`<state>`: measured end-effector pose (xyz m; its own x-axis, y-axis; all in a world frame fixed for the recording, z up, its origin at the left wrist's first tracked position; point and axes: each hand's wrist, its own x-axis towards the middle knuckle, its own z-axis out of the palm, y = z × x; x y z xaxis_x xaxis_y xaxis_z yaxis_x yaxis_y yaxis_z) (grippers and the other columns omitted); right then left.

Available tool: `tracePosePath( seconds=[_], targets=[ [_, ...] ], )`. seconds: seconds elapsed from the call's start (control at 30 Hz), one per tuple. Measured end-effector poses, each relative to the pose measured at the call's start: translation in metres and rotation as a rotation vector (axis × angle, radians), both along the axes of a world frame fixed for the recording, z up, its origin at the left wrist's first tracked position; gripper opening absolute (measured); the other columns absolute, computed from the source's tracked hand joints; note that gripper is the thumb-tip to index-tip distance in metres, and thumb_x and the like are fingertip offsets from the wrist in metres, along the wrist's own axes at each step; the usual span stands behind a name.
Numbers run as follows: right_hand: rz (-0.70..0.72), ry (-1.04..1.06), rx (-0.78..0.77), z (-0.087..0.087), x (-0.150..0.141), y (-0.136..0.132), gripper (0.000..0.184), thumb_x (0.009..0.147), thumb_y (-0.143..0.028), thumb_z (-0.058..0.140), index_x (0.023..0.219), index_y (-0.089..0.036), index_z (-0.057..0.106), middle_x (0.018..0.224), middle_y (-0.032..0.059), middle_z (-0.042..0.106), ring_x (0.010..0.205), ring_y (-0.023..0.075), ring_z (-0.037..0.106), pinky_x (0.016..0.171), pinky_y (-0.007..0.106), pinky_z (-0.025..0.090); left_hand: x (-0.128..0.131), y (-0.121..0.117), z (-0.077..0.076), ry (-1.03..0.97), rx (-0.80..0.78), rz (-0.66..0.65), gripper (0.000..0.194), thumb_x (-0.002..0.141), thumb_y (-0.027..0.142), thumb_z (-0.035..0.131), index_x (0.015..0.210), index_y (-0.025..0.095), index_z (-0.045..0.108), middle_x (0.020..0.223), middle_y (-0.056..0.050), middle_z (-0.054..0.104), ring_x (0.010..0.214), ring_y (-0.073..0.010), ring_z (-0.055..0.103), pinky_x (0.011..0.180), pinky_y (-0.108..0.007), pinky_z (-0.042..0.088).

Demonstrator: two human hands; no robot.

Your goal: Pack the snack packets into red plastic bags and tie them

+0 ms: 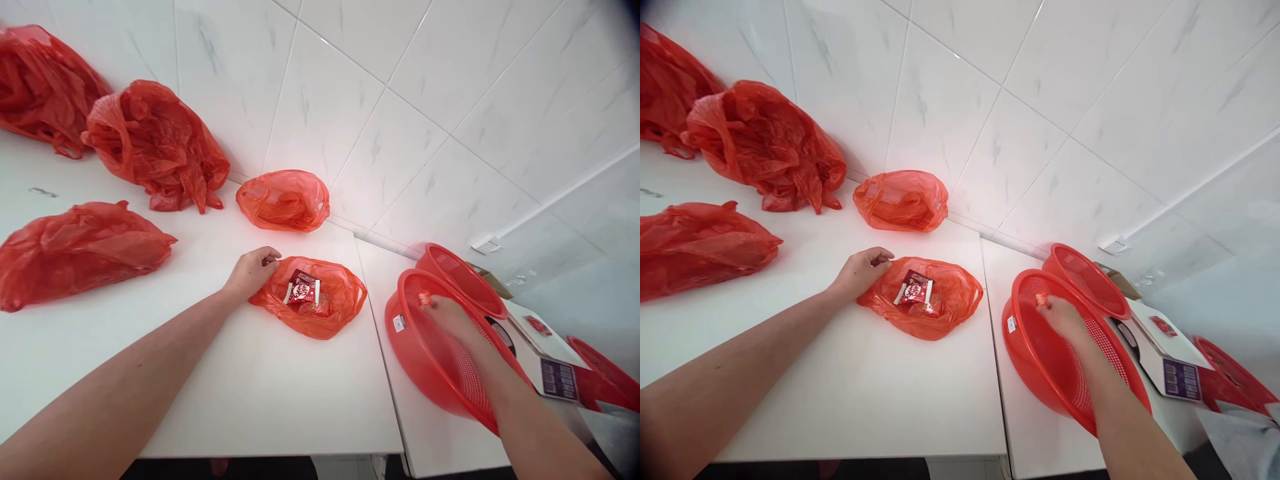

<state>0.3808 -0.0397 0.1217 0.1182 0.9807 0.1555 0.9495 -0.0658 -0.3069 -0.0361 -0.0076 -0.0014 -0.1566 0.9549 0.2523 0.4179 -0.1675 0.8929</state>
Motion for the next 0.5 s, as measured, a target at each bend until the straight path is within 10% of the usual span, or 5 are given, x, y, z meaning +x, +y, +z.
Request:
tracePosePath(
  seconds=[0.23,0.5],
  targets=[
    [0.059,0.116,0.138,0.049,-0.051,-0.01,0.023,0.078,-0.046,0.05,0.079,-0.023,0.056,0.07,-0.0002,0.061,0.07,0.0188,0.058,0.066,0.031,0.044,-0.001,-0.001,0.002,-0.042,0.01,0.078,0.024,0.074,0.037,0.053,0.091,0.023,0.064,0.085,0.0,0.068,0.077,-0.0165,0.061,0.077,-0.027,0.047],
    [0.425,0.56,-0.164,-0.013,-0.153,-0.009,0.017,0.082,-0.033,0.044,0.073,-0.02,0.049,0.064,-0.0029,0.055,0.061,0.0124,0.053,0.06,0.026,0.042,-0.001,-0.001,0.001,-0.066,0.048,0.097,0.02,0.075,0.033,0.052,0.087,0.022,0.063,0.08,0.001,0.067,0.073,-0.0153,0.06,0.072,-0.027,0.047]
  ],
)
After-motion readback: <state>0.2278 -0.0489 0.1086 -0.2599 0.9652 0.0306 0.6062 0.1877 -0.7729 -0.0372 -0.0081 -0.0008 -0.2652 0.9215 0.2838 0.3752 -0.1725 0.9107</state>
